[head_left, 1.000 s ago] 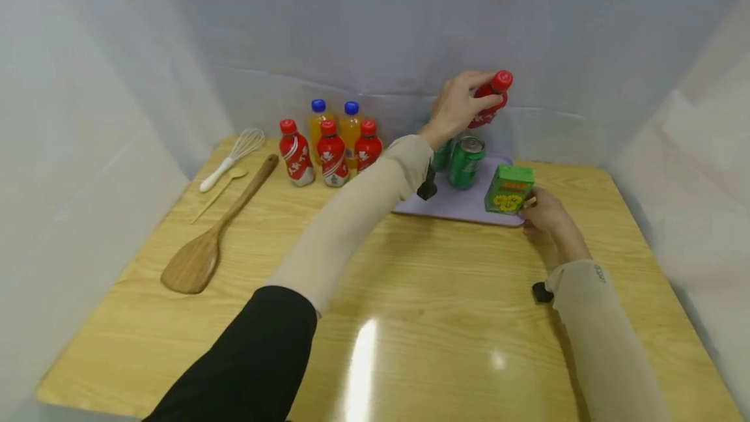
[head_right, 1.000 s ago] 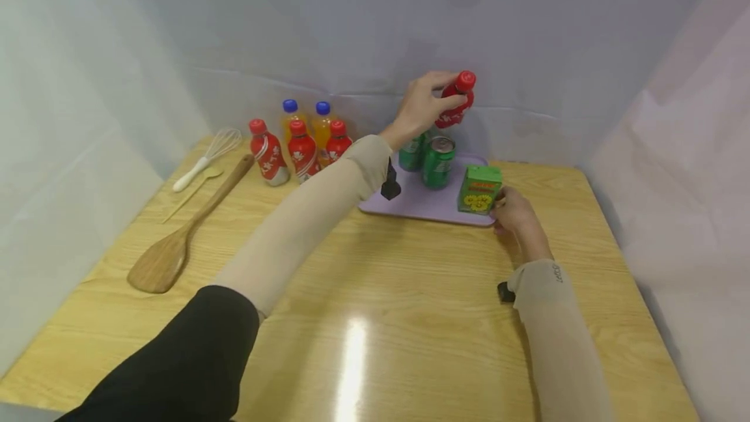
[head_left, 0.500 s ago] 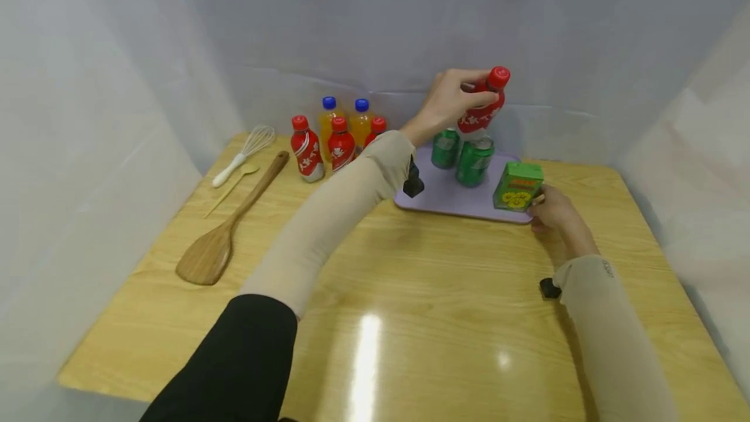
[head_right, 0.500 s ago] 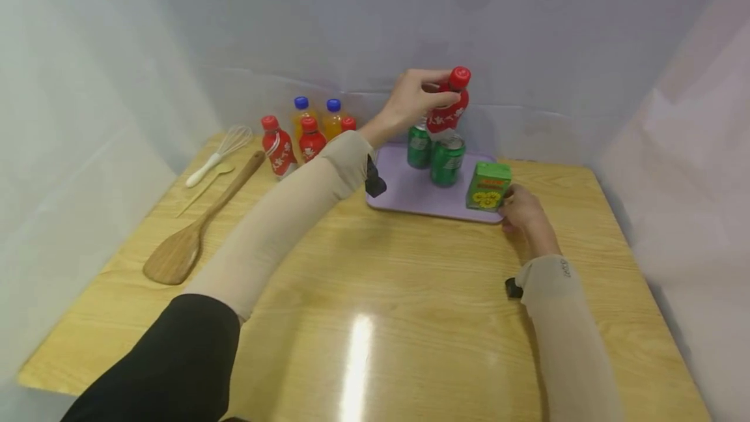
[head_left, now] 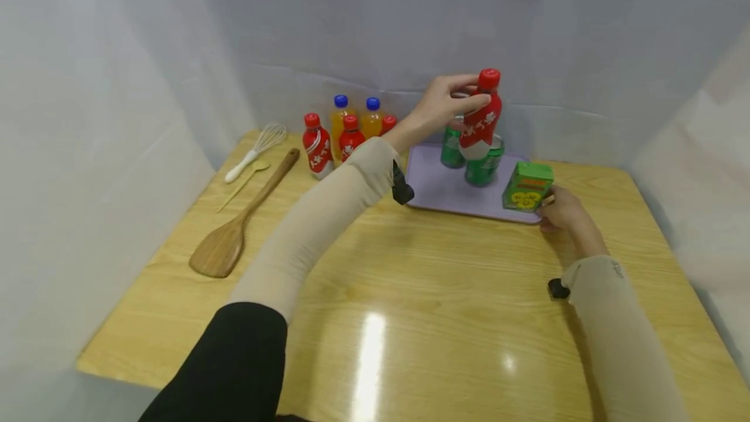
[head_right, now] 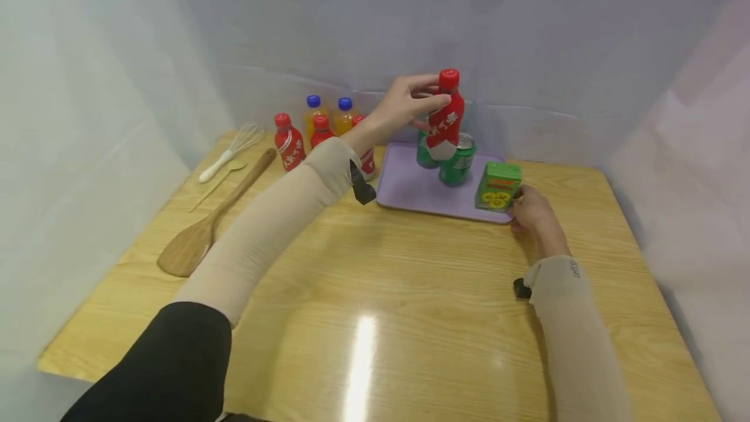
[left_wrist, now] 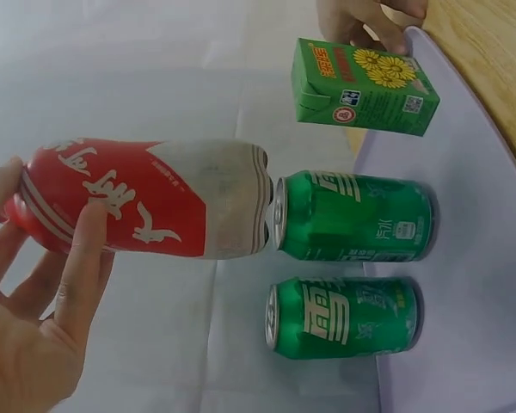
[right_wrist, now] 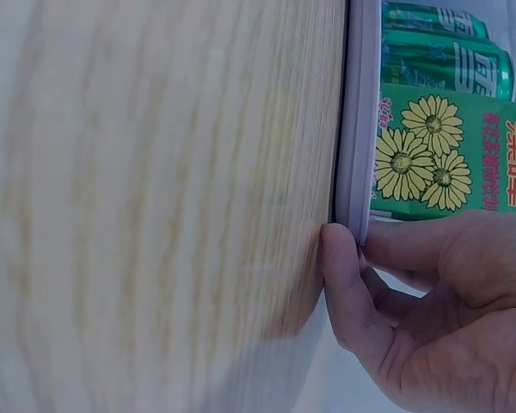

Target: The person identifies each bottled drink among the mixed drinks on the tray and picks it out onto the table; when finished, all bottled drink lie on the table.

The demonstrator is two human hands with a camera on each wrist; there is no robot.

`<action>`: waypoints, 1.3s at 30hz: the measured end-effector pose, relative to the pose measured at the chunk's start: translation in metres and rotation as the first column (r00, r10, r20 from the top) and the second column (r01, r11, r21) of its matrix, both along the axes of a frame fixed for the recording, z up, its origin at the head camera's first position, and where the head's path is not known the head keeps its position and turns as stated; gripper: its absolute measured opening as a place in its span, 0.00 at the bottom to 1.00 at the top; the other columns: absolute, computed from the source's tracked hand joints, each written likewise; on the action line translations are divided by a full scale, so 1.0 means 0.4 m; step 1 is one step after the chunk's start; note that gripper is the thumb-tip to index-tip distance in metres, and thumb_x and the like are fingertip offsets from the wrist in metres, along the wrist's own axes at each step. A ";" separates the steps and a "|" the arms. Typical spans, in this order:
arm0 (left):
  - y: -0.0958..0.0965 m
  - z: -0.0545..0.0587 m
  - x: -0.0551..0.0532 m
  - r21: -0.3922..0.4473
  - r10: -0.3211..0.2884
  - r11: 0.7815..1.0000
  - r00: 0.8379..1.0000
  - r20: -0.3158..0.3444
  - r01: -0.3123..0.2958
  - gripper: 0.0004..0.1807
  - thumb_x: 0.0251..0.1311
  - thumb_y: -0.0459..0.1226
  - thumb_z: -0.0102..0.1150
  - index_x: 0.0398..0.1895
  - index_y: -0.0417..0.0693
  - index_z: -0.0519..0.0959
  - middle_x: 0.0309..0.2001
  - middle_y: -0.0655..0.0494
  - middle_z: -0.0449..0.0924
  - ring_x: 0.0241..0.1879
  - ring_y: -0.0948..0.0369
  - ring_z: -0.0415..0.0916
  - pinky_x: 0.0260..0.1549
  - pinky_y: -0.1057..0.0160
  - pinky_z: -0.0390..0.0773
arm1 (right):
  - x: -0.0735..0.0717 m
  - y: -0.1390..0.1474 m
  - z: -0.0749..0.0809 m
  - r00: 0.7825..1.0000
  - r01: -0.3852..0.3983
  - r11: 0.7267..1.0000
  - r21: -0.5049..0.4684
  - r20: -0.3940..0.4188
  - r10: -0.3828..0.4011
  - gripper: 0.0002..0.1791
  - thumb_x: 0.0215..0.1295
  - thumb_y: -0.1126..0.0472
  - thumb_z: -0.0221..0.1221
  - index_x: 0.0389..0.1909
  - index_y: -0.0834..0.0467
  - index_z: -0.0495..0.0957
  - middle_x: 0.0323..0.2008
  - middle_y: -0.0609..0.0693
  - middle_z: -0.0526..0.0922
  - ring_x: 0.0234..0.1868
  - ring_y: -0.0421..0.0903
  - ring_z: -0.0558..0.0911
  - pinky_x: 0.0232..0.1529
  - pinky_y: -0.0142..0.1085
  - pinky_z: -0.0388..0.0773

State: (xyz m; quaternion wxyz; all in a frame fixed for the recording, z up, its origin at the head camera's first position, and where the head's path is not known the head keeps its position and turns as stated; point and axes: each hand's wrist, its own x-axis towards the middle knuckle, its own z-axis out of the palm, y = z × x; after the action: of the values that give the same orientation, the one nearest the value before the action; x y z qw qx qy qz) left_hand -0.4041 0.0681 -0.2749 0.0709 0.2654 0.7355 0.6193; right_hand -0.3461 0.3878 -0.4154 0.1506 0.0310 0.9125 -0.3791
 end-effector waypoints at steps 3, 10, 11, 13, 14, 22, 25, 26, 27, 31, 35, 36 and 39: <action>-0.016 -0.004 -0.001 0.025 -0.025 0.999 0.999 0.020 0.024 0.26 0.72 0.42 0.66 0.72 0.53 0.77 0.64 0.51 0.82 0.61 0.58 0.81 0.46 0.54 0.91 | -0.002 0.000 0.002 1.000 -0.003 1.000 -0.009 -0.002 0.003 0.28 0.74 0.74 0.51 0.70 0.79 0.55 0.52 0.72 0.71 0.32 0.42 0.82 0.35 0.34 0.90; -0.052 -0.013 0.001 0.072 -0.102 0.993 0.990 0.097 0.095 0.27 0.73 0.38 0.62 0.74 0.49 0.75 0.68 0.48 0.79 0.65 0.55 0.79 0.48 0.49 0.91 | -0.003 0.008 0.005 1.000 -0.008 1.000 0.001 0.001 0.008 0.29 0.75 0.73 0.51 0.72 0.79 0.54 0.55 0.74 0.69 0.34 0.43 0.82 0.36 0.35 0.90; -0.057 -0.013 0.002 0.072 -0.113 0.992 0.988 0.102 0.106 0.27 0.73 0.38 0.62 0.74 0.49 0.74 0.69 0.47 0.79 0.66 0.54 0.79 0.49 0.48 0.91 | -0.003 0.010 0.006 1.000 -0.009 1.000 0.002 0.002 0.009 0.30 0.75 0.73 0.51 0.72 0.79 0.54 0.56 0.75 0.69 0.34 0.43 0.82 0.36 0.35 0.90; -0.066 -0.013 0.007 0.070 -0.134 0.989 0.985 0.106 0.127 0.28 0.73 0.37 0.61 0.75 0.47 0.72 0.70 0.45 0.77 0.67 0.52 0.77 0.50 0.47 0.90 | -0.004 0.014 0.006 1.000 -0.010 1.000 0.003 0.001 0.010 0.30 0.75 0.73 0.51 0.72 0.79 0.54 0.56 0.76 0.69 0.34 0.43 0.82 0.36 0.35 0.90; -0.070 -0.012 0.008 0.069 -0.145 0.988 0.983 0.110 0.138 0.28 0.74 0.37 0.60 0.76 0.47 0.72 0.71 0.44 0.77 0.68 0.51 0.77 0.50 0.47 0.90 | -0.005 0.016 0.007 1.000 -0.012 1.000 0.006 -0.001 0.012 0.29 0.75 0.73 0.51 0.72 0.80 0.54 0.56 0.76 0.69 0.34 0.42 0.82 0.36 0.35 0.90; -0.133 -0.017 0.027 -0.056 -0.162 0.984 0.983 0.088 0.167 0.28 0.75 0.39 0.59 0.77 0.48 0.71 0.71 0.44 0.77 0.66 0.51 0.79 0.51 0.48 0.90 | -0.008 0.025 0.010 1.000 -0.021 1.000 0.012 -0.010 0.021 0.29 0.74 0.74 0.52 0.70 0.80 0.54 0.52 0.74 0.70 0.31 0.40 0.82 0.35 0.36 0.90; -0.173 -0.022 0.034 -0.093 -0.164 0.981 0.985 0.055 0.168 0.27 0.76 0.39 0.58 0.76 0.48 0.71 0.70 0.45 0.78 0.64 0.52 0.80 0.49 0.47 0.90 | -0.012 0.028 0.009 1.000 -0.029 0.999 0.015 -0.009 0.029 0.29 0.75 0.74 0.51 0.70 0.81 0.54 0.52 0.75 0.70 0.32 0.41 0.82 0.35 0.36 0.90; -0.189 -0.025 0.036 -0.106 -0.156 0.981 0.987 0.047 0.160 0.27 0.76 0.39 0.58 0.76 0.49 0.71 0.69 0.45 0.78 0.63 0.52 0.80 0.49 0.47 0.90 | -0.014 0.029 0.009 0.999 -0.033 0.999 0.016 -0.006 0.033 0.29 0.75 0.74 0.51 0.70 0.81 0.54 0.53 0.75 0.70 0.32 0.41 0.83 0.36 0.36 0.90; -0.205 -0.027 0.037 -0.120 -0.147 0.981 0.988 0.042 0.151 0.27 0.76 0.40 0.58 0.76 0.49 0.71 0.69 0.46 0.79 0.62 0.53 0.81 0.48 0.46 0.90 | -0.015 0.030 0.008 0.999 -0.033 0.999 0.016 -0.004 0.033 0.29 0.75 0.73 0.51 0.70 0.81 0.53 0.54 0.76 0.69 0.33 0.41 0.83 0.36 0.36 0.90; -0.272 -0.046 0.038 -0.190 -0.071 0.979 0.997 0.037 0.077 0.28 0.75 0.41 0.60 0.77 0.51 0.71 0.68 0.48 0.79 0.61 0.53 0.81 0.48 0.47 0.90 | -0.015 0.037 0.006 0.999 -0.035 0.999 0.014 0.001 0.035 0.29 0.75 0.73 0.50 0.70 0.81 0.53 0.55 0.77 0.69 0.32 0.40 0.83 0.36 0.36 0.90; -0.330 -0.066 0.042 -0.218 -0.005 0.976 0.999 0.046 0.015 0.30 0.74 0.41 0.61 0.77 0.49 0.70 0.70 0.47 0.77 0.63 0.51 0.81 0.47 0.51 0.91 | -0.015 0.043 0.005 0.999 -0.033 0.999 0.017 -0.006 0.033 0.28 0.75 0.74 0.51 0.69 0.82 0.54 0.53 0.76 0.70 0.32 0.40 0.83 0.35 0.36 0.90; -0.344 -0.071 0.043 -0.221 0.007 0.975 0.999 0.046 0.003 0.30 0.74 0.40 0.62 0.77 0.49 0.70 0.70 0.47 0.77 0.63 0.51 0.80 0.46 0.52 0.91 | -0.016 0.044 0.005 0.999 -0.031 0.999 0.018 -0.007 0.031 0.28 0.75 0.74 0.51 0.69 0.82 0.54 0.53 0.76 0.70 0.32 0.40 0.83 0.35 0.36 0.90; -0.380 -0.089 0.045 -0.235 0.033 0.972 0.999 0.040 -0.023 0.29 0.74 0.39 0.62 0.75 0.48 0.71 0.69 0.45 0.78 0.62 0.50 0.81 0.45 0.54 0.91 | -0.021 0.046 0.004 1.000 -0.025 1.000 0.018 -0.005 0.025 0.28 0.75 0.74 0.51 0.69 0.82 0.54 0.53 0.76 0.70 0.31 0.40 0.83 0.35 0.35 0.90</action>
State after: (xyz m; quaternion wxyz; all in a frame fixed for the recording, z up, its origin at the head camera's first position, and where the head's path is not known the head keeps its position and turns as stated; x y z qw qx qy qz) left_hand -0.3861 -0.0839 -0.3106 0.1089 0.2315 0.8053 0.5348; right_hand -0.3544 0.4064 -0.4139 0.1528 0.0201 0.9165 -0.3692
